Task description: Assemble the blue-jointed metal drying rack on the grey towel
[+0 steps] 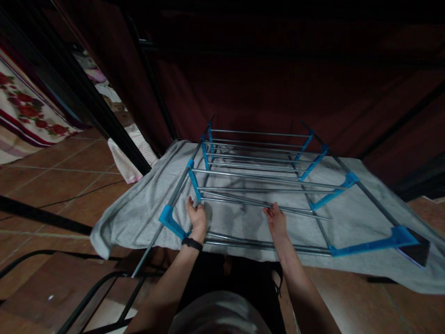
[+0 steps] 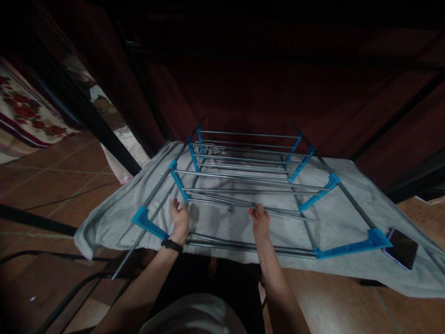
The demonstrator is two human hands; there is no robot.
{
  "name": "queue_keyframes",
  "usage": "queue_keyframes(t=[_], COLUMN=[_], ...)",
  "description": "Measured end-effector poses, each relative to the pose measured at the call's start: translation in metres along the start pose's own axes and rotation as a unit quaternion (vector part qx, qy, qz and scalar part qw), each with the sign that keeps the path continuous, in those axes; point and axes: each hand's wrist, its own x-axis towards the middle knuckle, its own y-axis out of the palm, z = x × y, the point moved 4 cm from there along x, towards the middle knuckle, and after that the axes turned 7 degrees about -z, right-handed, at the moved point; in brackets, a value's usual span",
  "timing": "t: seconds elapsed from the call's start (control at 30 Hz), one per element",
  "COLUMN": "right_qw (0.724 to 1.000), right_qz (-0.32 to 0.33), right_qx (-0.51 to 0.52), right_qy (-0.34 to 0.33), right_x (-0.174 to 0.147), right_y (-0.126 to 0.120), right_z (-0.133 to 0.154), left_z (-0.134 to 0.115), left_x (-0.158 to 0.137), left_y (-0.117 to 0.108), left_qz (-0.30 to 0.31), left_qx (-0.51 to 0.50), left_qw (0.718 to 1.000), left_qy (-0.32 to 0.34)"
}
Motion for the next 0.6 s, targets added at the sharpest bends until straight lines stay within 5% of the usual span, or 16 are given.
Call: queue_keyframes(t=[0.3, 0.6], right_qw=[1.000, 0.999], right_qz=[0.010, 0.030], right_qx=[-0.013, -0.016], right_qy=[-0.009, -0.010], right_x=[0.008, 0.010], right_y=[0.016, 0.021], right_z=[0.009, 0.014], left_z=[-0.027, -0.025], left_x=[0.008, 0.018], left_y=[0.019, 0.029], left_qz=[0.019, 0.005], left_qx=[-0.008, -0.043], left_qw=[1.000, 0.999], left_qy=[-0.004, 0.017])
